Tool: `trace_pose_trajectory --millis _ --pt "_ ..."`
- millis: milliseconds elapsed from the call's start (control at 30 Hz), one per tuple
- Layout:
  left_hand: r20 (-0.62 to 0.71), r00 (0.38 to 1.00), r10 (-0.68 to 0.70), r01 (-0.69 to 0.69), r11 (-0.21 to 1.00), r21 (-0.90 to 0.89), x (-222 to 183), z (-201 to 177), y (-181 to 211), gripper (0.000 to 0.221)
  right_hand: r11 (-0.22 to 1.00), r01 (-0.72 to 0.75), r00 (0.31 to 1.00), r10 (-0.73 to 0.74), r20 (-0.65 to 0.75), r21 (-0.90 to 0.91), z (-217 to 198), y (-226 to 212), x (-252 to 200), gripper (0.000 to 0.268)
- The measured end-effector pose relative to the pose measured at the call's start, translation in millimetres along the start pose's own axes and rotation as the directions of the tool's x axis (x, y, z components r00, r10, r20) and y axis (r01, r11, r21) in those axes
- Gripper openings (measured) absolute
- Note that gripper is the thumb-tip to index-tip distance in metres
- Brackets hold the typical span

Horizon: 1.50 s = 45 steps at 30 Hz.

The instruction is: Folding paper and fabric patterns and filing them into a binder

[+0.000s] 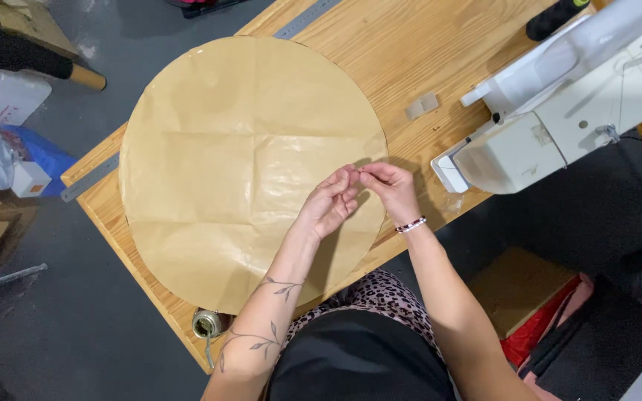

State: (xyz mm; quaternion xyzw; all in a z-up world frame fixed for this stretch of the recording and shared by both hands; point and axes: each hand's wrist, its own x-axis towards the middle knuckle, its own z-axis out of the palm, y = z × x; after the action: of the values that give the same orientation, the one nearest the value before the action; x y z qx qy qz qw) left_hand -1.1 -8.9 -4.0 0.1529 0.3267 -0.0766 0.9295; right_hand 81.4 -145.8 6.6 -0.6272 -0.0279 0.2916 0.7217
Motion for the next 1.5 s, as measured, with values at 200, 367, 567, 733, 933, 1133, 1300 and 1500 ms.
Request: trace_pose_trajectory --millis 200,367,567,733,933,1133,1300,1500 --pt "0.019 0.981 0.193 -0.189 0.930 0.314 -12 11 6 0.020 0.997 -0.070 0.995 0.069 0.073 0.021 -1 -15 -3 0.013" --pt "0.069 0.947 0.314 -0.304 0.801 0.516 -11 17 3 0.018 1.000 -0.008 0.990 0.010 0.138 -0.018 -6 -17 0 0.015" --pt "0.001 0.964 0.267 -0.207 0.745 0.635 -25 37 6 0.027 0.994 0.096 0.992 -0.091 0.084 -0.053 -4 -19 5 0.011" --pt "-0.137 0.959 0.248 -0.104 0.758 0.644 -11 11 -10 0.031 0.889 0.428 0.865 -0.455 -0.210 -0.162 -20 -49 45 0.010" --pt "-0.174 0.946 0.272 -0.096 0.752 0.652 -14 -1 -23 0.023 0.786 0.551 0.635 -0.613 -0.471 -0.281 -38 -34 99 0.011" --pt "-0.220 0.923 0.315 -0.099 0.748 0.656 -19 -19 -21 0.017 0.811 0.479 0.563 -0.577 -0.592 -0.335 -52 -13 111 0.010" --pt "-0.252 0.908 0.336 -0.089 0.740 0.667 -18 -27 -11 0.017 0.812 0.446 0.596 -0.583 -0.551 -0.376 -63 -2 118 0.011" --pt "-0.249 0.901 0.356 -0.094 0.719 0.689 -9 -36 0 0.018 0.837 0.419 0.621 -0.547 -0.561 -0.351 -81 19 132 0.013"
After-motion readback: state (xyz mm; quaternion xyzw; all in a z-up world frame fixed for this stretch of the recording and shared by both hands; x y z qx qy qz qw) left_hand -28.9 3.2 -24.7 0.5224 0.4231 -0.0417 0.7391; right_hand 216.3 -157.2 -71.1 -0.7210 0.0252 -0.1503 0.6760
